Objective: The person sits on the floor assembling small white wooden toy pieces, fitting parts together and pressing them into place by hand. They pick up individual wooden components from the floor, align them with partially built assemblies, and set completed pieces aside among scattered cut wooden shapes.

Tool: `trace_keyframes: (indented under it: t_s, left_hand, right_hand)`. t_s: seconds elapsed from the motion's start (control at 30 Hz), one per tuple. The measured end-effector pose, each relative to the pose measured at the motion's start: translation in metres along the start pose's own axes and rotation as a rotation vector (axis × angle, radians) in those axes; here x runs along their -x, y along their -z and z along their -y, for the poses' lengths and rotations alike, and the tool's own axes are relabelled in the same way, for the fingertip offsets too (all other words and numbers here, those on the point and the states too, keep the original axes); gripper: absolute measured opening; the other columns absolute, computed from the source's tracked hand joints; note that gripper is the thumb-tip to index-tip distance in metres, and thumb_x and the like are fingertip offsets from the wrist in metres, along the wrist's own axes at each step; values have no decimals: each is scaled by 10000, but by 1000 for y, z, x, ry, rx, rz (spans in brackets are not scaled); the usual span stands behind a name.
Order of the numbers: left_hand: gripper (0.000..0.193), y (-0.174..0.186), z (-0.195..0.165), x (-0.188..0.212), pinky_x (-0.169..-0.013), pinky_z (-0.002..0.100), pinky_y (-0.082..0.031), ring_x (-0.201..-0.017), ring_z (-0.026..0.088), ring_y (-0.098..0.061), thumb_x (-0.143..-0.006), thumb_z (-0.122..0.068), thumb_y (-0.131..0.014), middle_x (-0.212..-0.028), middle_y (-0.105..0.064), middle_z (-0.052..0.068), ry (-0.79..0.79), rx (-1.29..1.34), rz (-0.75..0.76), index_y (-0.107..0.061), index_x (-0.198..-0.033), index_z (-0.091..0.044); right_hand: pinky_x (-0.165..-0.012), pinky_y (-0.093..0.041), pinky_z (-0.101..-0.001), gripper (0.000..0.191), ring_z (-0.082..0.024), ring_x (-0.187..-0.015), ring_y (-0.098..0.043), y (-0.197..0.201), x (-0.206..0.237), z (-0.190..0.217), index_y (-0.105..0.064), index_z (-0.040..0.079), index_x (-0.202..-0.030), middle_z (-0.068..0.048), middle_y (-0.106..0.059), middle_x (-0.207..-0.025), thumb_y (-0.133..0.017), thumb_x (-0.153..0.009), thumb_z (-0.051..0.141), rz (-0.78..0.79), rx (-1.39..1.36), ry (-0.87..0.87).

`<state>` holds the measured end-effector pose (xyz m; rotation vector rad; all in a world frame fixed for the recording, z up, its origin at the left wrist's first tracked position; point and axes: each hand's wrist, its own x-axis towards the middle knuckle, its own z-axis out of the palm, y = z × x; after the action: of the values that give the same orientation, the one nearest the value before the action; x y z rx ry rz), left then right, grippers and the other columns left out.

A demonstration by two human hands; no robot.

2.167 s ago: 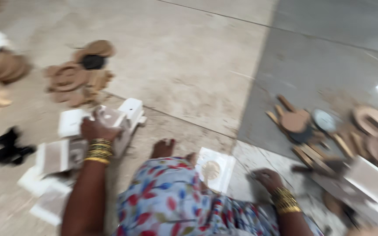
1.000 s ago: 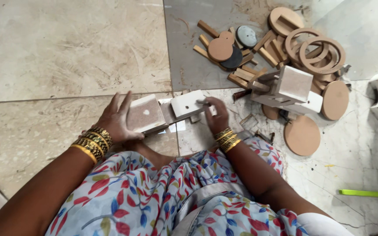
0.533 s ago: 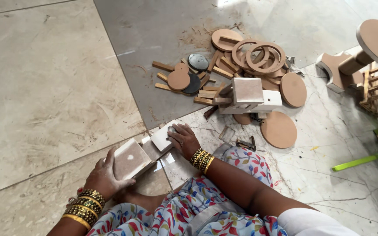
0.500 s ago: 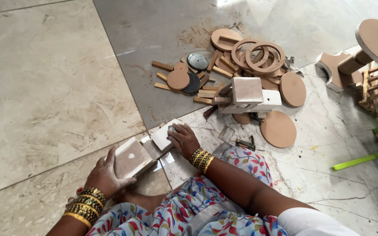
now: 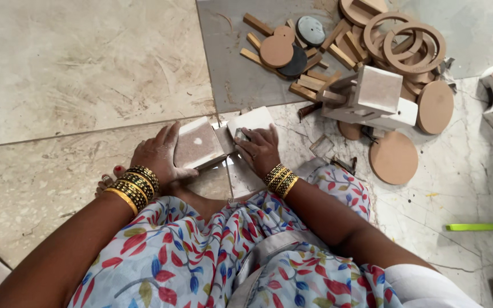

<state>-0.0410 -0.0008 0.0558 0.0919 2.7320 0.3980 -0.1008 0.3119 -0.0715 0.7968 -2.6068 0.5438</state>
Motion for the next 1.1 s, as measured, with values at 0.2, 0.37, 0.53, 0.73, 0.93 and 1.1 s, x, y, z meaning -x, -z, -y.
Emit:
trace_keyframes:
  t_s: [0.2,0.37,0.53,0.73,0.93,1.1]
  left_hand:
    - [1344,5,-5,2,-1089,498,-404,-1255,391,-547,-582,-697,-841,-1594,-350,153,-19,19,-20,-153,-1612,-175]
    - [1346,6,-5,2,-1100,498,-408,-1236,396,-572,-594,-712,-825,-1611,-345,135,20,-31,35,-141,-1626,-183]
    - [1345,5,-6,3,-1082,519,-399,-1275,396,-549,-597,-722,-824,-1610,-329,151,-9,-23,-2,-142,-1615,-168]
    - [1360,4,-4,1,-1100,512,-389,-1308,377,-535,-599,-740,-811,-1622,-310,148,5,-41,28,-105,-1625,-195]
    - [1373,4,-5,-1,-1100,556,-347,-1342,354,-510,-586,-757,-811,-1617,-304,145,-1,-58,13,-89,-1609,-193]
    - [1389,5,-7,-3,-1142,559,-314,-1348,360,-505,-612,-782,-793,-1626,-294,160,36,-75,68,-58,-1635,-197]
  right_hand:
    - [-1145,-247,-655,231,-236,-1197,-612,-4,-15,-14,-712,289,-1122,11,-726,-1242,-764,-901,325,-46,-391,-497]
    - [-1172,-171,-675,241,-264,-1182,-607,-7,-12,-16,-793,300,-1143,-3,-752,-1201,-746,-907,310,-22,37,-4]
    - [-1214,-165,-648,157,-235,-1240,-576,-4,-16,-13,-787,293,-1111,20,-749,-1200,-748,-964,334,30,7,-315]
    - [-1178,-91,-681,138,-249,-1302,-527,-9,-27,-14,-791,311,-1068,67,-758,-1198,-729,-959,368,55,53,-218]
    - [-1238,-51,-663,273,-247,-1340,-518,-9,-23,-8,-753,315,-1206,49,-724,-1326,-722,-939,359,69,36,-128]
    - [-1176,-20,-704,241,-279,-1319,-505,-11,-30,-17,-765,322,-1176,68,-727,-1264,-764,-936,341,59,62,-199]
